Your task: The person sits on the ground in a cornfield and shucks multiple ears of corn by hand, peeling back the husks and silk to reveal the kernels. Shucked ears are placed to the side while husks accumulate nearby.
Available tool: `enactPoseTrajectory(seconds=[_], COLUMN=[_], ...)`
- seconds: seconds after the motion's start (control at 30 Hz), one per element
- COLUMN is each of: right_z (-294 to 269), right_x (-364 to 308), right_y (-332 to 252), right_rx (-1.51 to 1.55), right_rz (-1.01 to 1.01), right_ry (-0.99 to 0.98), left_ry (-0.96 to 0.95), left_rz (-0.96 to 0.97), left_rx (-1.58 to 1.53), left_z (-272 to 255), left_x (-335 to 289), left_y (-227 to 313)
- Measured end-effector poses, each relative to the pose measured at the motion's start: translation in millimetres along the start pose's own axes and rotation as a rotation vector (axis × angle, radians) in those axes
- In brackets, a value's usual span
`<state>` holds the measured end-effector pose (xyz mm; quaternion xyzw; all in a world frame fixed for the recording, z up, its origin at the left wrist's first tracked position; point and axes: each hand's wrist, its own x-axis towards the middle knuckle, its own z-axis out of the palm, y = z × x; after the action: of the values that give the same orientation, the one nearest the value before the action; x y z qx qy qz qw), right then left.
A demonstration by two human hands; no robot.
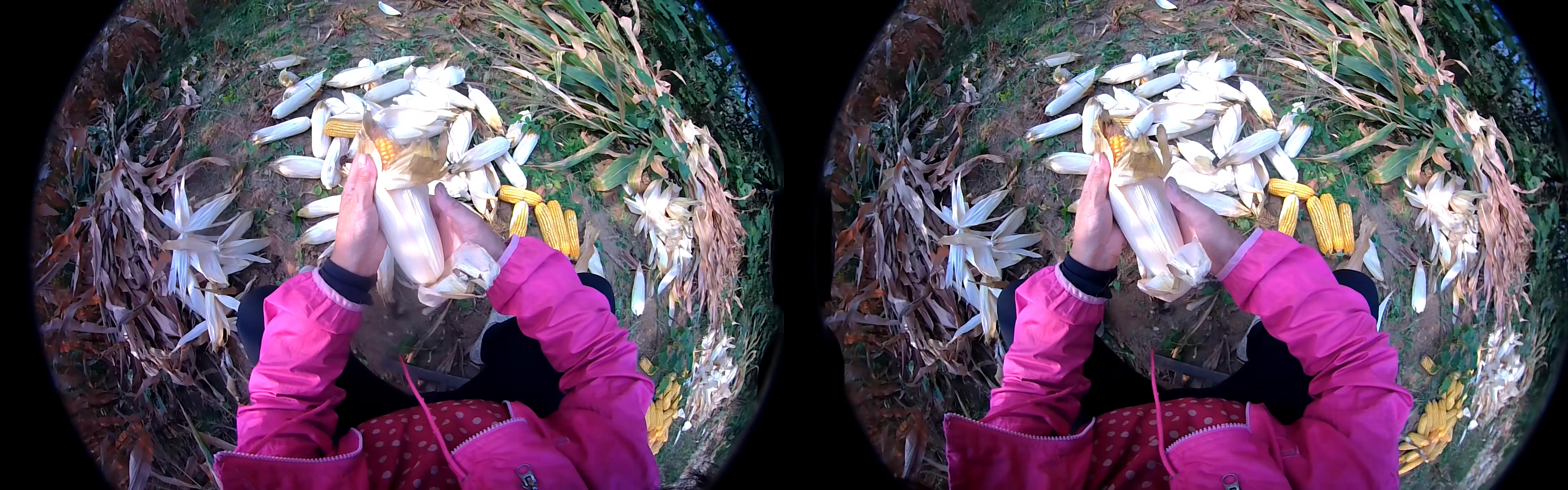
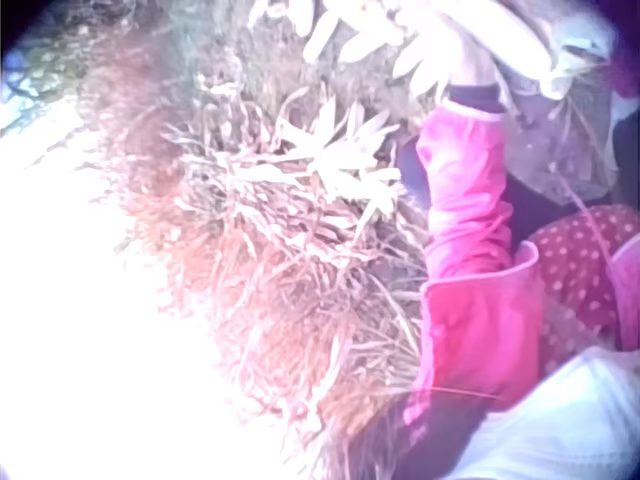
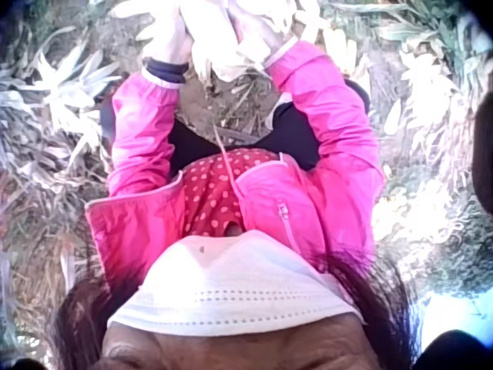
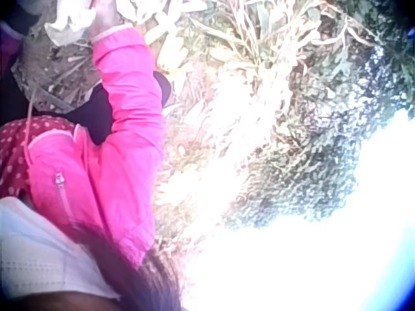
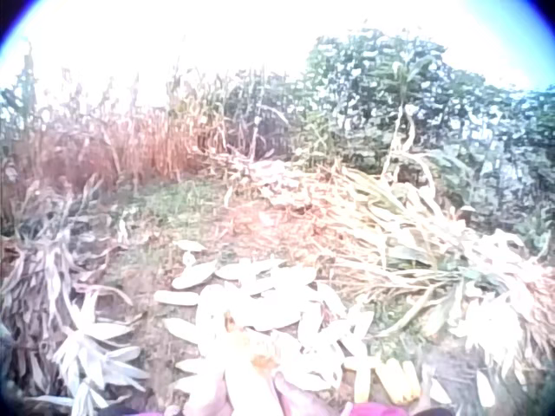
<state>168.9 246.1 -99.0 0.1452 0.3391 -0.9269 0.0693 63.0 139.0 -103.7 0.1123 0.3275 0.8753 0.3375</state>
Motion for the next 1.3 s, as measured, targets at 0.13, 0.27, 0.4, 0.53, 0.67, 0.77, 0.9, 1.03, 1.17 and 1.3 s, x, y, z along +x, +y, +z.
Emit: enactPoseTrajectory(seconds=[0.13, 0.27, 0.4, 0.53, 0.67, 0.77, 0.9, 1.03, 1.17, 1.3], right_z=[7.2, -0.1, -9.7, -13.4, -10.2, -15.4, -12.9, -13.3, -19.4, -17.7], right_x=[-12.3, -9.8, -7.4, -10.8, -20.1, -20.7, -26.9, -32.5, -34.4, -35.1], right_y=[9.4, 18.5, 22.7, 24.8, 16.5, 19.7, 15.7, 16.6, 8.8, 8.9], right_rx=[-0.465, -0.542, -0.634, -0.666, -0.623, -0.648, -0.69, -0.673, -0.635, -0.615], right_rz=[-0.093, -0.203, -0.263, -0.337, -0.365, -0.402, -0.372, -0.48, -0.498, -0.462], right_ry=[0.078, 0.177, 0.214, 0.202, 0.273, 0.328, 0.336, 0.281, 0.273, 0.331], left_ry=[-0.038, -0.027, -0.022, -0.008, 0.019, -0.03, -0.008, -0.016, -0.006, -0.061], left_rz=[0.02, 0.077, 0.122, 0.084, 0.081, 0.113, 0.133, 0.083, 0.059, 0.166], left_rx=[0.073, 0.332, 0.503, 0.528, 0.455, 0.446, 0.776, 0.453, 0.466, 0.627], left_z=[6.4, 6.5, 3.2, -8.9, 20.7, 18.3, 8.4, 2.7, 29.5, 19.2], left_x=[-4.0, -1.5, -1.8, -2.9, -11.6, -9.2, -7.7, -3.9, -11.7, -7.4], left_y=[4.0, 8.1, 7.5, 4.9, 13.2, -0.9, 0.2, -10.0, 10.7, -6.2])
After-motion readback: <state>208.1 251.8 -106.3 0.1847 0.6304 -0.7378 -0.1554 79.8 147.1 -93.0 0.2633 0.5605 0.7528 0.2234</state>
